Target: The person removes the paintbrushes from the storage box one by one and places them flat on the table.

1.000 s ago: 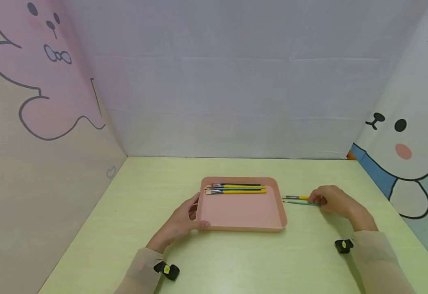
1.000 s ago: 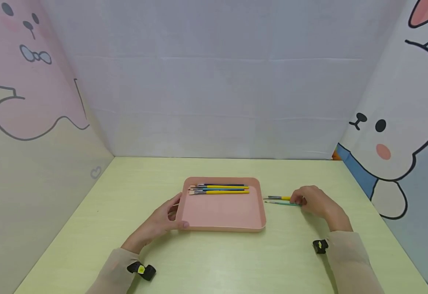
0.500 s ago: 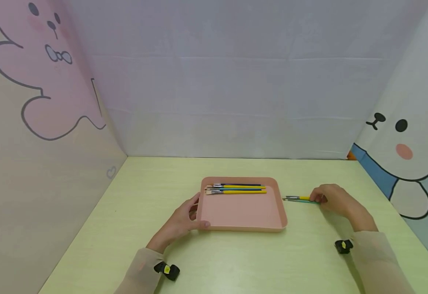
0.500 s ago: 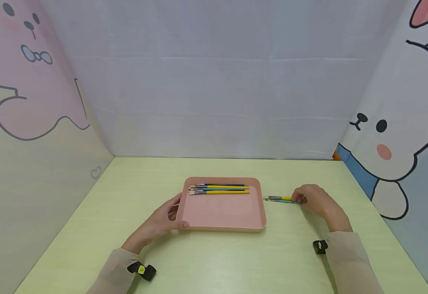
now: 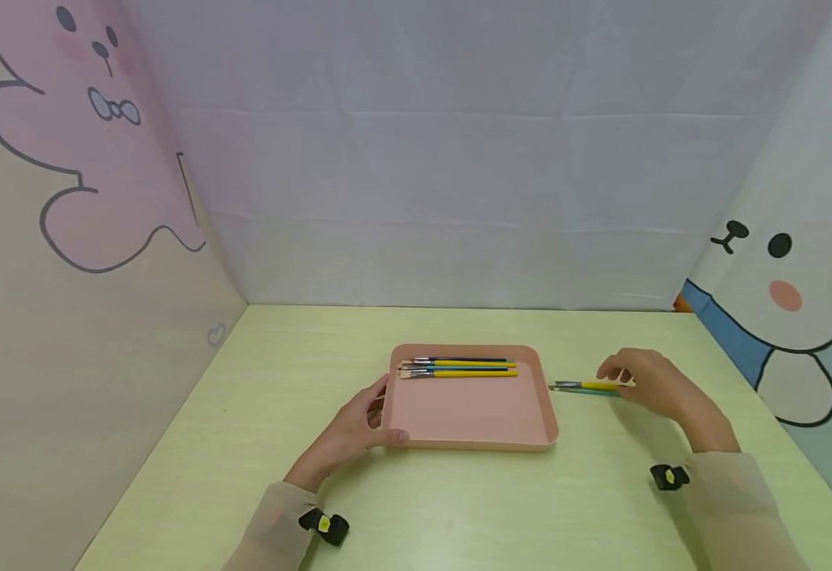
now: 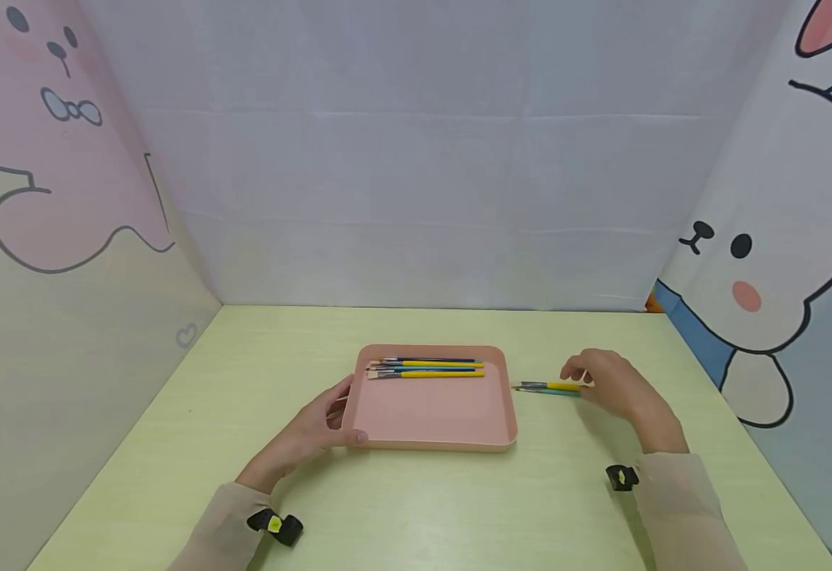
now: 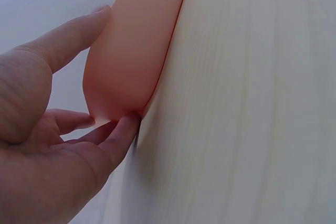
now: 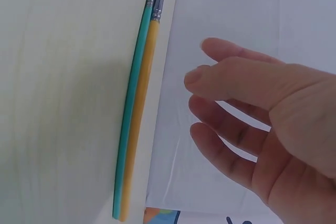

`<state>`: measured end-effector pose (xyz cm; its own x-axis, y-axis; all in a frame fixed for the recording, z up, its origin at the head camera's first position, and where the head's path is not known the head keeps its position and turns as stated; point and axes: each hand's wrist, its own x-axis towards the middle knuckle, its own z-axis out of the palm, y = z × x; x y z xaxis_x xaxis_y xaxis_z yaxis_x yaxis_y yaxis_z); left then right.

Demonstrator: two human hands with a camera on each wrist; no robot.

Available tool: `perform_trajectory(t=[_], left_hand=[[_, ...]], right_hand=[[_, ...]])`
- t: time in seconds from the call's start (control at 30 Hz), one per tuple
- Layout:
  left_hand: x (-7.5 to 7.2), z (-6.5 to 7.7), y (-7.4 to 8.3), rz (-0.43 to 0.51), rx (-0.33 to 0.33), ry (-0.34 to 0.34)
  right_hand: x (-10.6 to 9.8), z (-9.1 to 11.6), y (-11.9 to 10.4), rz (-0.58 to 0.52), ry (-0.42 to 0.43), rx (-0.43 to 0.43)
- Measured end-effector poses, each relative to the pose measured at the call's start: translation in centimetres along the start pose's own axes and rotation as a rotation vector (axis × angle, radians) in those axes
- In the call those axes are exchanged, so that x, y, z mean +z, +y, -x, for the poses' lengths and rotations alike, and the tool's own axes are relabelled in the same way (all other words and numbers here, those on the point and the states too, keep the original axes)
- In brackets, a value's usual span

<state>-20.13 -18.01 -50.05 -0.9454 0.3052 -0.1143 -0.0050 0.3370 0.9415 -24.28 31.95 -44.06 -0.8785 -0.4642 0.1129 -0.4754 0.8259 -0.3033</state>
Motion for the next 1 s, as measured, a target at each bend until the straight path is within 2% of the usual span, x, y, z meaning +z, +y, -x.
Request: perform_trajectory(t=[0.27, 0.73, 1.0], left_hand=[[0.0, 0.0, -0.2, -0.018, -0.006, -0.01], [0.1, 0.0, 0.0, 0.017, 0.014, -0.001], [0.0, 0.1, 0.0, 0.009, 0.002, 0.002]], right_hand=[[-0.4, 0.0, -1.6, -0.016, 0.016, 0.007], [0.2, -0.7, -3.5, -0.06, 0.053, -0.017], [0.3, -1.0, -4.7, -0.078, 0.059, -0.014]])
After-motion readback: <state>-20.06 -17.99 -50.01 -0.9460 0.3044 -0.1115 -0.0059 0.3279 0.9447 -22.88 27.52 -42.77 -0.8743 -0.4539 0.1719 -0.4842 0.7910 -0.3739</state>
